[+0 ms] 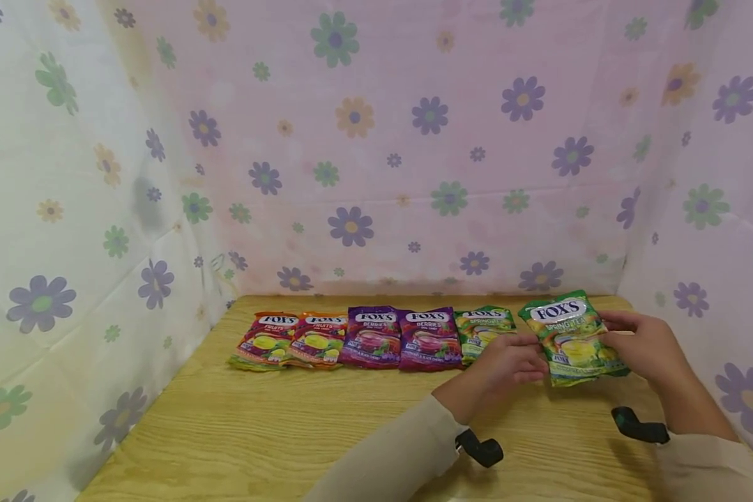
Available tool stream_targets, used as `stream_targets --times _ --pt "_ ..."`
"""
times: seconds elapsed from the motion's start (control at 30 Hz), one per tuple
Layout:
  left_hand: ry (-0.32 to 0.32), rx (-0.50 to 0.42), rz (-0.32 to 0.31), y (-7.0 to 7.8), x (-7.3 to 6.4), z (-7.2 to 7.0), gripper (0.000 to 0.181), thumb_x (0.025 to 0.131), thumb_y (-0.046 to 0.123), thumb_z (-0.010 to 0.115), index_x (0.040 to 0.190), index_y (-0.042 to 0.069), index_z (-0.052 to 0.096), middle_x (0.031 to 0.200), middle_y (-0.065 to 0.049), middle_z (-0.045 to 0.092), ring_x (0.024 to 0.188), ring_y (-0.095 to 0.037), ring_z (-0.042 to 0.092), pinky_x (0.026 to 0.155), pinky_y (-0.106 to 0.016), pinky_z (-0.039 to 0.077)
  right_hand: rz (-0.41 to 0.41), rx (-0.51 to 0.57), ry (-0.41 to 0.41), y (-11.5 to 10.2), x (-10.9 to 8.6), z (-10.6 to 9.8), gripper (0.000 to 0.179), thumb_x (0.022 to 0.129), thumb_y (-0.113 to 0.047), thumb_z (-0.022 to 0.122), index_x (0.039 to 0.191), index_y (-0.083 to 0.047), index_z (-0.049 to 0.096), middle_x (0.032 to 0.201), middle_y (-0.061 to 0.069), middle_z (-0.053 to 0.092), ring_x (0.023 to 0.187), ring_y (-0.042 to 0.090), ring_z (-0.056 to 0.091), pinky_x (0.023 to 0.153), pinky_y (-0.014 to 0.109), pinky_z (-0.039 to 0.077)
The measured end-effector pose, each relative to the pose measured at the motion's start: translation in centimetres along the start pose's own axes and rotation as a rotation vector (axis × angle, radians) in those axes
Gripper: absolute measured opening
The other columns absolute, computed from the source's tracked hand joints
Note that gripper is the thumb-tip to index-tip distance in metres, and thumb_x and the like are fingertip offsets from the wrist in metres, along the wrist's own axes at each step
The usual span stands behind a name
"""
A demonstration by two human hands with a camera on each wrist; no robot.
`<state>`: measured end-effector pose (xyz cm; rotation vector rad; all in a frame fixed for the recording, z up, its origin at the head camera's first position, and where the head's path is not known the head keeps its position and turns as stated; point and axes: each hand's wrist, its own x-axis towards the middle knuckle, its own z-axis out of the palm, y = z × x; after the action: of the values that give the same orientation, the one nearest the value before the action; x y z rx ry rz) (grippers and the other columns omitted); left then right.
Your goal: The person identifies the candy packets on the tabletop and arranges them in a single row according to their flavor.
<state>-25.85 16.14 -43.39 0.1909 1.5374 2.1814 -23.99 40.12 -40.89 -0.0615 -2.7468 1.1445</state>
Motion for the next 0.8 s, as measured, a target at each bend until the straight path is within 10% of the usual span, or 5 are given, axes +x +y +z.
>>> stream_targets --times 0.37,0.8 --pt "0.047 -0.182 0.023 -0.9 1.1 -0.9 0.060 0.082 -0.011 0.061 0.141 0.000 0.059 0.149 -0.019 0.054 0.137 -0.042 0.053 0.115 -0.057 0.043 0.021 0.100 0.095 -0.6 1.3 2.3 0.051 0.106 -0.021 0.056 0.148 0.007 0.049 0.144 0.037 0.049 0.078 -0.013 0.052 0.061 0.027 0.058" --pt "0.070 -0.250 0.061 -1.4 2.2 -1.4 0.064 0.083 -0.009 0.062 0.146 -0.003 0.053 0.156 -0.028 0.045 0.146 -0.052 0.039 0.122 -0.060 0.031 -0.033 0.154 0.064 1.8 2.3 4.1 0.051 0.104 -0.012 0.059 0.152 0.000 0.048 0.146 0.011 0.061 0.095 -0.023 0.047 0.072 0.014 0.054"
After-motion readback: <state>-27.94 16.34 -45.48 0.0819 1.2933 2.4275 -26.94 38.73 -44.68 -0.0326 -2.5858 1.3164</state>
